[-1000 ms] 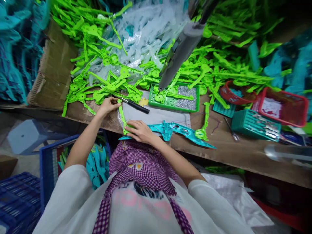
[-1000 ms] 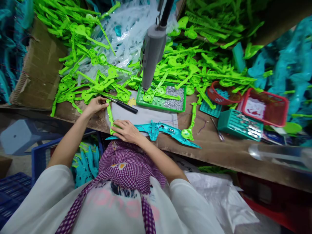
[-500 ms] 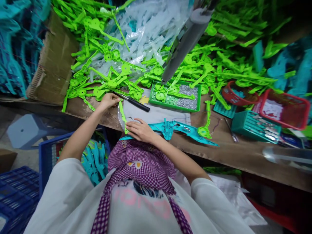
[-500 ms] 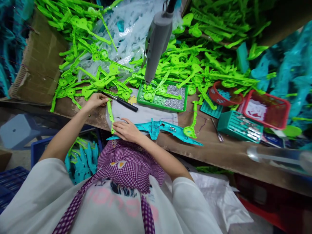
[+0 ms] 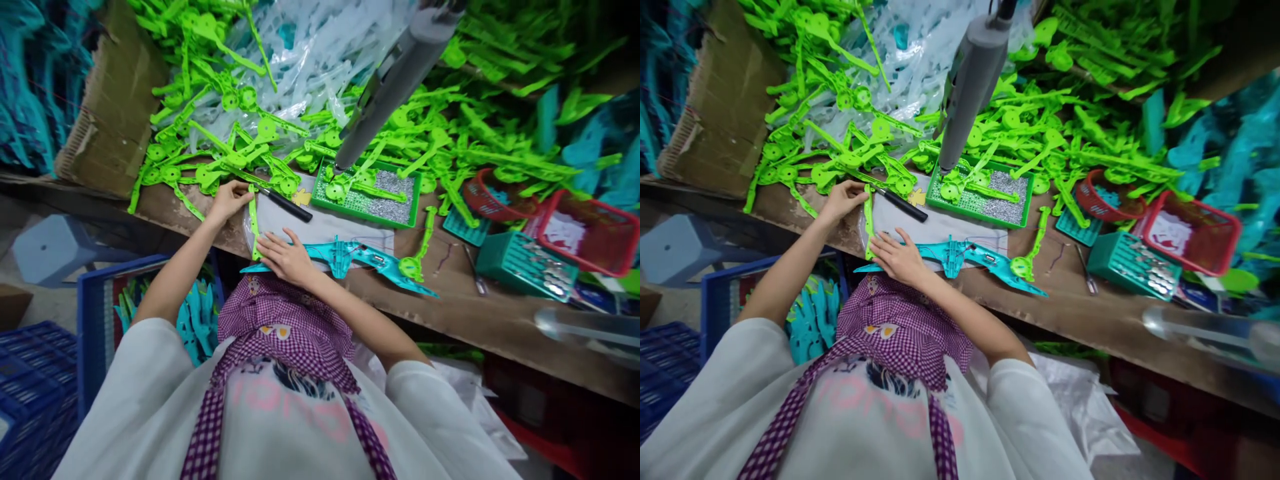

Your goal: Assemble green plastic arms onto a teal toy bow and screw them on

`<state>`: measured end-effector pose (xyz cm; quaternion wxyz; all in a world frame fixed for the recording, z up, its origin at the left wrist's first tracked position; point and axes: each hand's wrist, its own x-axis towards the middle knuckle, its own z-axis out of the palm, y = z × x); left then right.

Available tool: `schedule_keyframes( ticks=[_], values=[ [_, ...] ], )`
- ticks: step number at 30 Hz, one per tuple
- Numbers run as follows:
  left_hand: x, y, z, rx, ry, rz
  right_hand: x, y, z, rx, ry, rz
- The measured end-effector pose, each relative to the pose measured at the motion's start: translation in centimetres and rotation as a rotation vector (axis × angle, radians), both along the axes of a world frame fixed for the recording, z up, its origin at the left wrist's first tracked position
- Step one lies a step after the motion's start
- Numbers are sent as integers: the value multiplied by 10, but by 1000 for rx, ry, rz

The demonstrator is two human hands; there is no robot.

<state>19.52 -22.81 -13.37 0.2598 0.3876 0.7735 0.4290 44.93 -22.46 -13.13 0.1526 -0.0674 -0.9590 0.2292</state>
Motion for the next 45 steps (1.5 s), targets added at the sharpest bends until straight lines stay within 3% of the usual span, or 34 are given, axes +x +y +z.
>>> schedule_keyframes(
  ticks=[7,16,25,31,38,45],
  values=[
    [4,-1,-8,-22,25,-3,4,-18,-4,13,-41,-96],
    [21,-19,0,-1,54,-27,24,-29,-9,54,-1,-139],
    [7,6,13,-222,-209,-40,30,-28,-13,56,2,-132],
    [6,20,26,-309,-383,-129,31,-30,-14,89,6,-123],
    [6,11,41,-300,-802,-26,32,-31,-19,114,73,-127],
    [22,12,36,-225,-826,173,31,-30,-20,128,65,-124]
  ],
)
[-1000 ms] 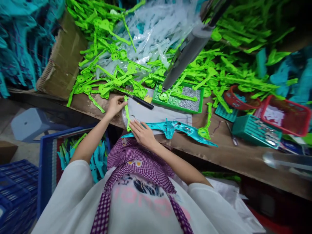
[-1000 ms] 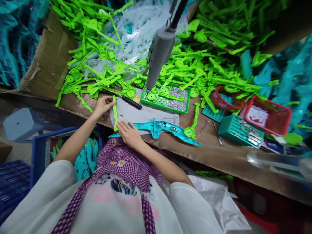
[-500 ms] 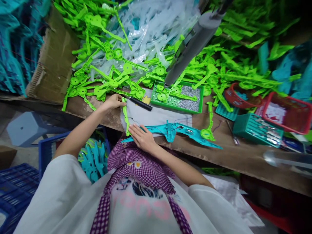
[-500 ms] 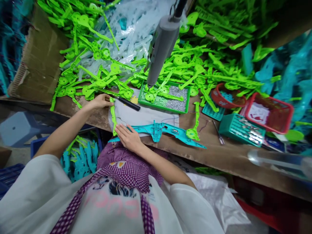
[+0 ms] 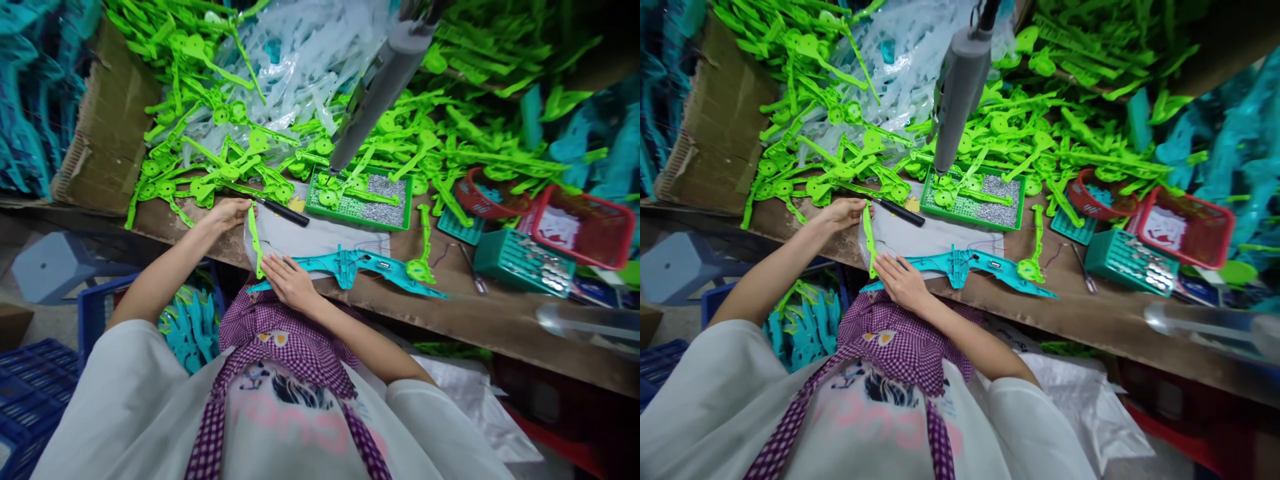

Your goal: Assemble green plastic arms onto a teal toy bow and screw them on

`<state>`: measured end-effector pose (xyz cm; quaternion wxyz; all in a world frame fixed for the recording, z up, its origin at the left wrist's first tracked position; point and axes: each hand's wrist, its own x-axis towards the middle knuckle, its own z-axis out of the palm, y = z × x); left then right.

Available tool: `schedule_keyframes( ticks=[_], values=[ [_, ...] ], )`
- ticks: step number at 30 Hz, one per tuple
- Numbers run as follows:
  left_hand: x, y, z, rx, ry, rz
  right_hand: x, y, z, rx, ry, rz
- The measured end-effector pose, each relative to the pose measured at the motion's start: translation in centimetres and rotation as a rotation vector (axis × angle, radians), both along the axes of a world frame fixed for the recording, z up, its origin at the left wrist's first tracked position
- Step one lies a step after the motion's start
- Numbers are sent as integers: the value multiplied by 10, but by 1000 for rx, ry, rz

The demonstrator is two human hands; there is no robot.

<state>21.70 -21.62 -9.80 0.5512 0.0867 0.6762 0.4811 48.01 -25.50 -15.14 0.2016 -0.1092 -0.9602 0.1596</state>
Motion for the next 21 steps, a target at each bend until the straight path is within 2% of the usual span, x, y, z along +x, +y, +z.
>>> schedule_keyframes(
  ticks=[3,8,15,21],
  values=[
    [3,-1,0,35,1,26,0,-1,0,-3,3,-5],
    [0,-4,1,60,-35,-14,0,-3,1,-19,-7,1],
    [2,-1,-5,41,25,53,1,-2,4,-60,-17,2],
    [1,-2,-9,91,42,-23,2,1,6,-69,-18,-40]
  ],
)
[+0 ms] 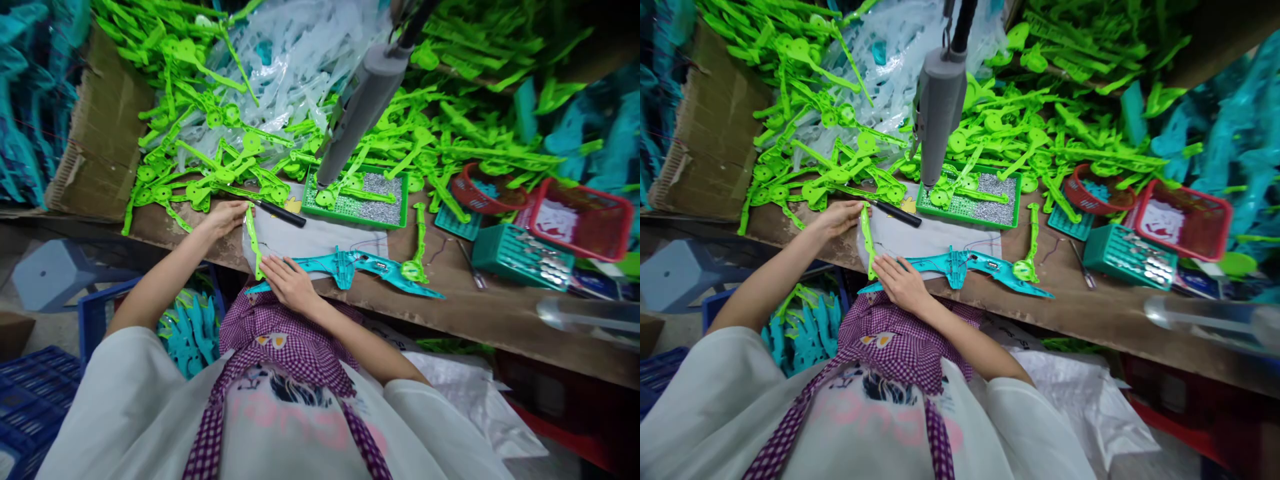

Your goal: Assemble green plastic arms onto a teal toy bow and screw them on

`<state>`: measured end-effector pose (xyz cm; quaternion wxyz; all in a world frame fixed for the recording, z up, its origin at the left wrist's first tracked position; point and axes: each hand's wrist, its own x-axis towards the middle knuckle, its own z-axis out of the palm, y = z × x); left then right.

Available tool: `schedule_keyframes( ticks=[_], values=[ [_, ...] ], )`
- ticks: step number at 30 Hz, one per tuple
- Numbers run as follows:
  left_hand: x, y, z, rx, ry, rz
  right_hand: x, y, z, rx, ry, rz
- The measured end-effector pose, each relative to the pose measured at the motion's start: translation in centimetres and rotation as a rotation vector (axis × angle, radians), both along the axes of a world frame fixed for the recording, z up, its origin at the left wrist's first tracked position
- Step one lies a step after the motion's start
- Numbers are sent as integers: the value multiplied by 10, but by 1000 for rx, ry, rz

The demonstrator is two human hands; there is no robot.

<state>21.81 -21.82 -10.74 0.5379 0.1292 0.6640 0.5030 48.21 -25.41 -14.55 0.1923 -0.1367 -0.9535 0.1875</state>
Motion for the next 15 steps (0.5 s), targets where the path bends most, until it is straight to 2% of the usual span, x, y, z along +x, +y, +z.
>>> schedule_keyframes(
  ticks=[4,8,11,13,15],
  values=[
    [18,-13,-7,136,244,52,-1,-3,1,-38,-5,-60],
    [41,-41,-12,248,771,93,6,-1,11,-80,22,-107],
    [53,-61,-19,242,957,114,15,22,37,-180,174,-303],
    [56,-68,-24,229,971,175,12,51,64,-255,352,-525],
    [55,-69,-29,227,963,247,-1,86,93,-310,597,-681]
  ],
)
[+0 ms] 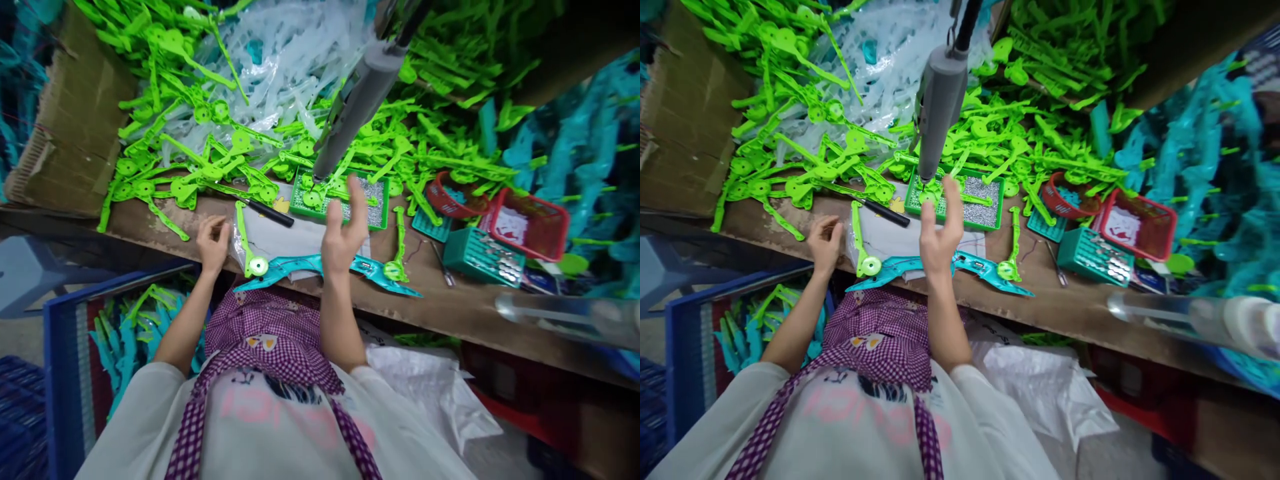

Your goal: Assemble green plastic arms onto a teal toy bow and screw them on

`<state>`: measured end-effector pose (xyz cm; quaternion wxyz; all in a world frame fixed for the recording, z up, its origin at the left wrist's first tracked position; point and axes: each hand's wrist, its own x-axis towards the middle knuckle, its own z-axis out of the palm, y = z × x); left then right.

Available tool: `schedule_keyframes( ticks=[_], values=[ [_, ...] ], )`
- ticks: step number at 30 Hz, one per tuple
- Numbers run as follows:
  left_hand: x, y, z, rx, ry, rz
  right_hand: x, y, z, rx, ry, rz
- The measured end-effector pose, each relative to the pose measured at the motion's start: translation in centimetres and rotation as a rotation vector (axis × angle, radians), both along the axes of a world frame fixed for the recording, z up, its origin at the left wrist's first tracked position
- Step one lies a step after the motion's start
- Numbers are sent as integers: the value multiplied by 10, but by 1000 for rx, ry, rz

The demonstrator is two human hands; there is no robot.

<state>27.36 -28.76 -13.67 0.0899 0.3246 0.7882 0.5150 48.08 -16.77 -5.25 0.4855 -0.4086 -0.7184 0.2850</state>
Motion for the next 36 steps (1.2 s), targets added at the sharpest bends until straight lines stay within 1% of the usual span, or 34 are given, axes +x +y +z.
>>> schedule_keyframes(
  ticks=[1,2,3,5,7,9,11,13,16,18,20,23,25,28,30,33,36],
  values=[
    [-1,1,-2,16,-10,20,-11,19,13,11,126,-53],
    [-3,1,-3,28,-22,28,-22,37,24,47,236,-59],
    [-4,2,-5,35,-32,24,-34,53,33,65,306,-26],
    [-7,2,-6,40,-39,-3,-52,82,43,56,336,78],
    [-8,2,-6,34,-38,-41,-59,100,44,44,248,151],
    [-7,1,-5,21,-44,-77,-55,110,41,36,127,155],
    [-5,2,-3,0,-46,-125,-45,114,34,16,73,120],
    [-3,3,-1,-32,-24,-172,-36,117,25,-52,128,102],
    [0,6,1,-78,26,-212,-25,123,14,-179,265,115],
    [0,7,2,-82,44,-215,-19,126,10,-202,319,100],
    [0,7,1,-77,49,-201,-12,129,8,-178,334,101],
    [-2,6,-2,-68,43,-175,-1,133,5,-108,282,156],
    [-4,5,-4,-52,36,-170,3,135,2,-91,243,143],
    [-3,6,-4,-24,29,-157,1,138,-7,-157,227,47],
    [-3,6,-4,-10,19,-120,-3,141,-14,-204,258,6],
    [-4,7,-5,-38,-26,-33,-9,144,-26,-189,325,19],
    [-11,10,-7,-73,-141,5,-10,148,-35,-162,375,27]
  ],
)
